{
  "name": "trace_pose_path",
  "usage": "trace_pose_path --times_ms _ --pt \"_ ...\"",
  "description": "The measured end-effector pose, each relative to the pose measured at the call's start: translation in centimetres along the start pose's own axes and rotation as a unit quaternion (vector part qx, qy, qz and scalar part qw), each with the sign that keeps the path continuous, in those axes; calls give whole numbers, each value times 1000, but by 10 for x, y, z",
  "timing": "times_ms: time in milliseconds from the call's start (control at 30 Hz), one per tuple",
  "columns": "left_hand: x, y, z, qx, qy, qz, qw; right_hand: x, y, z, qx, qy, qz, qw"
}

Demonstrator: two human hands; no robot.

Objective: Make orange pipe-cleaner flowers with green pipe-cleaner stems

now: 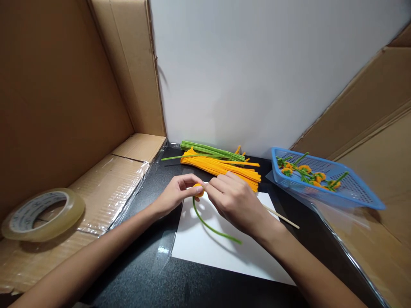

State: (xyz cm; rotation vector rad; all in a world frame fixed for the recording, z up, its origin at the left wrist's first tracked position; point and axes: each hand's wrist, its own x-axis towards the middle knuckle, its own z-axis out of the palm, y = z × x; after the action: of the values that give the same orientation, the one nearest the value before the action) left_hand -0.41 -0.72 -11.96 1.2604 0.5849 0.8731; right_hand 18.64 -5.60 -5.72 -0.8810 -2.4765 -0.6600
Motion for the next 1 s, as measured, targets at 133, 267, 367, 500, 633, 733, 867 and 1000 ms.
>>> trace_pose_path --times_ms 133,267,367,500,633,733,867,1000 --pt "1 0 -5 -130 -11 -61 990 1 1 -3 -10 4 -33 999" --pt "0 2 -7 -137 -81 -108 981 1 1 -5 -10 13 -60 998" --pt "0 2 -8 -130 -131 -134 974 1 3 -8 -2 13 -82 997" --pt "0 2 -9 -121 -94 -82 985 1 4 -11 -23 21 -81 996" --pt "0 5 -8 -70 -55 -21 996 1 5 -13 -22 23 -60 998" --pt "0 9 -6 -15 -76 -7 997 1 7 -14 -16 24 -32 999" --pt "1 11 -6 96 -59 11 994 -4 19 -14 -16 -2 53 998" --pt "1 19 -13 309 -3 70 948 -9 31 -10 50 -51 127 989"
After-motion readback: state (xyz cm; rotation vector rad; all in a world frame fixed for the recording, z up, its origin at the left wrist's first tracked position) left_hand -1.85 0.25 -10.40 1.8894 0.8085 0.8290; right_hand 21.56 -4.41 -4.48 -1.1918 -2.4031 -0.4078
